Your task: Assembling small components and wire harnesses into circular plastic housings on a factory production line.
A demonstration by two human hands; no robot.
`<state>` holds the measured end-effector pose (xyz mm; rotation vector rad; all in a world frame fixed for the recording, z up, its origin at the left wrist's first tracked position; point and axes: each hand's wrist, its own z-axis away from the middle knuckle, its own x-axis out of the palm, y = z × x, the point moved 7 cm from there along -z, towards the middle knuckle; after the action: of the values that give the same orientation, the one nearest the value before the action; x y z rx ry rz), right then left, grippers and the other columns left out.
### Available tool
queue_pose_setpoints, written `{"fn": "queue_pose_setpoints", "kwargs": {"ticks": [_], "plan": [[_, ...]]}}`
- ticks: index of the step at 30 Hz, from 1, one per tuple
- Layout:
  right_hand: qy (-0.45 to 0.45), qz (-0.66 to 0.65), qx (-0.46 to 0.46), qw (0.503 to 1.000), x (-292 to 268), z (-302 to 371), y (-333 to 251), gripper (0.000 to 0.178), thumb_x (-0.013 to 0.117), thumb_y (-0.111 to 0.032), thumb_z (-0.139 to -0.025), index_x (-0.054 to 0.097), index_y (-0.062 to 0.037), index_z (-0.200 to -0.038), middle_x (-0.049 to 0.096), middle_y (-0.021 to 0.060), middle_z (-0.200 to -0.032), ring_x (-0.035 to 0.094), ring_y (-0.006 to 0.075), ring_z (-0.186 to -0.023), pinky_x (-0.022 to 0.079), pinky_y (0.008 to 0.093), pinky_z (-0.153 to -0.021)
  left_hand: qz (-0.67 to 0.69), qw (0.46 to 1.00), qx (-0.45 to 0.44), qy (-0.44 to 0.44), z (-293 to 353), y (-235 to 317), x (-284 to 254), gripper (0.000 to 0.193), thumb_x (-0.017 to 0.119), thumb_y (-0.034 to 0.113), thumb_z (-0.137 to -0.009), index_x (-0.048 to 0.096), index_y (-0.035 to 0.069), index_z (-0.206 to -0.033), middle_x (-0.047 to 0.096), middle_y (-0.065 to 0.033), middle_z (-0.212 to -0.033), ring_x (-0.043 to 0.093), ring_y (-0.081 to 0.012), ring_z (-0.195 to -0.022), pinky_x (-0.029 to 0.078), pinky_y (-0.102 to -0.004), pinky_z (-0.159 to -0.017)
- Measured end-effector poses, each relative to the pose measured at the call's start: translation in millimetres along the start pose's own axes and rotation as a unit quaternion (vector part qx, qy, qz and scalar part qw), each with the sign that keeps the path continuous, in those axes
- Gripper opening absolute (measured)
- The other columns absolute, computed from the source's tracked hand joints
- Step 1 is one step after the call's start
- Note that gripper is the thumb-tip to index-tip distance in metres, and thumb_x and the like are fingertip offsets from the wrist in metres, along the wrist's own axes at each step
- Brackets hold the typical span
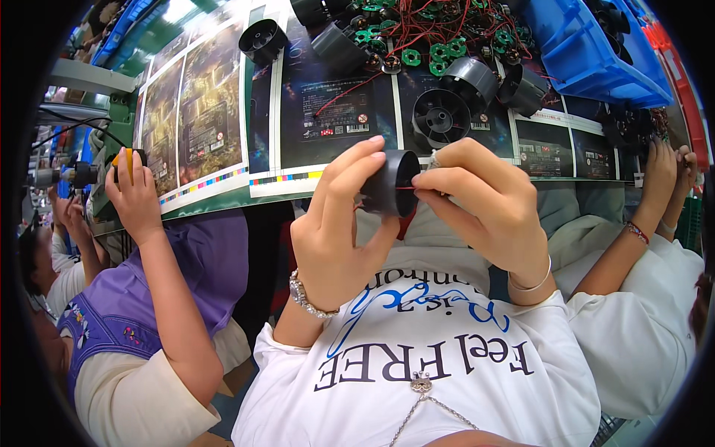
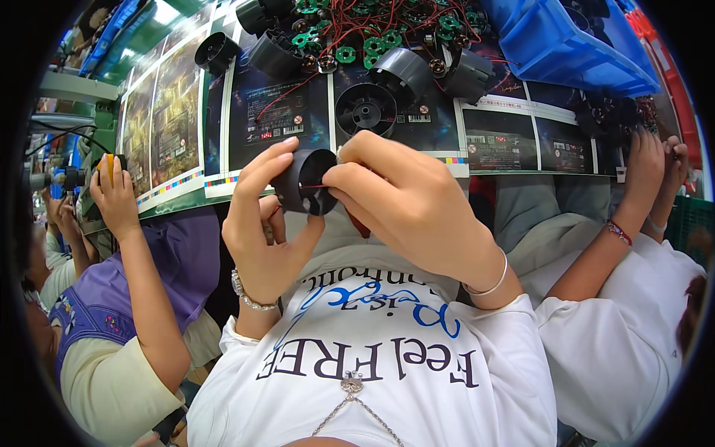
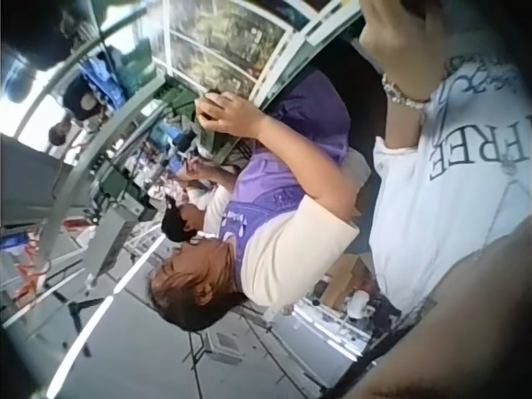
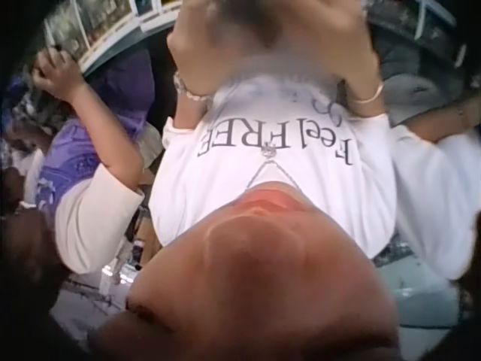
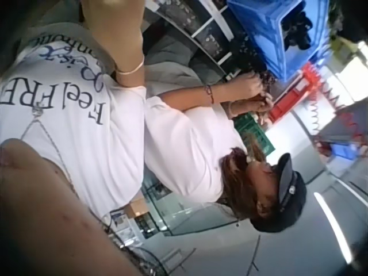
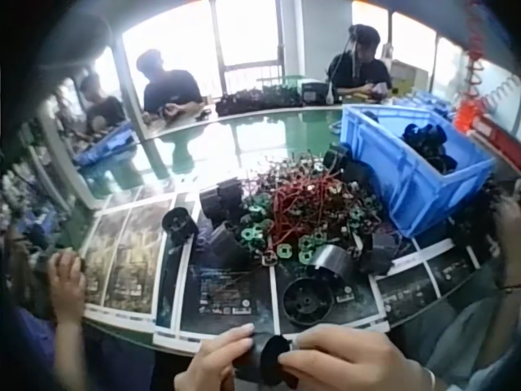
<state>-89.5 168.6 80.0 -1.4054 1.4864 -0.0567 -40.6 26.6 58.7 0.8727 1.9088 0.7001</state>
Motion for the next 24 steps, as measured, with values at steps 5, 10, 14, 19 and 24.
{"fn": "queue_pose_setpoints", "kwargs": {"ticks": [5,10,14,19,24], "plan": [[0.097,0.025,-0.072,0.992,-8,2,-6,0.022,0.072,0.004,-0.070,0.069,-0.0003,-0.091,0.060,0.0066,-0.090,0.049,0.0132,-0.057,0.042,0.0237,-0.050,-0.032,0.997,0.077,0.000,-2,8,-5,0.069,0.077,-0.007,-0.057,0.064,0.006,-0.123,0.065,-0.0107,-0.123,0.066,-0.0138,-0.078,0.050,-0.0226,-0.056],[0.060,-0.073,0.021,0.995,-6,9,3,0.025,0.074,0.005,-0.068,0.073,0.0002,-0.093,0.063,0.0076,-0.092,0.053,0.0132,-0.064,0.043,0.0220,-0.054,0.096,0.995,0.010,-0.008,6,-9,-13,0.062,0.081,-0.004,-0.056,0.069,0.006,-0.115,0.068,-0.0121,-0.119,0.068,-0.0168,-0.083,0.054,-0.0233,-0.061],[0.068,-0.246,0.034,0.966,-2,12,10,0.026,0.076,0.006,-0.065,0.074,0.0013,-0.090,0.063,0.0076,-0.090,0.054,0.0119,-0.068,0.045,0.0219,-0.058,0.112,0.988,0.099,-0.039,3,8,-14,0.056,0.085,0.001,-0.056,0.070,0.005,-0.110,0.069,-0.0145,-0.113,0.069,-0.0200,-0.083,0.057,-0.0251,-0.066],[0.027,-0.551,0.110,0.827,24,28,34,0.029,0.076,0.003,-0.068,0.072,0.0007,-0.096,0.065,0.0068,-0.091,0.056,0.0105,-0.073,0.048,0.0210,-0.062,0.190,0.973,0.132,-0.011,-1,22,-15,0.060,0.088,0.006,-0.055,0.069,0.004,-0.112,0.069,-0.0167,-0.111,0.069,-0.0219,-0.083,0.058,-0.0267,-0.068],[0.134,-0.693,0.297,0.643,58,45,29,0.030,0.073,-0.002,-0.074,0.069,-0.0008,-0.104,0.066,0.0059,-0.090,0.059,0.0092,-0.075,0.050,0.0204,-0.065,0.124,0.971,0.203,0.037,-7,41,-1,0.077,0.093,0.011,-0.045,0.060,0.005,-0.115,0.067,-0.0163,-0.109,0.068,-0.0214,-0.081,0.056,-0.0280,-0.067]]}}
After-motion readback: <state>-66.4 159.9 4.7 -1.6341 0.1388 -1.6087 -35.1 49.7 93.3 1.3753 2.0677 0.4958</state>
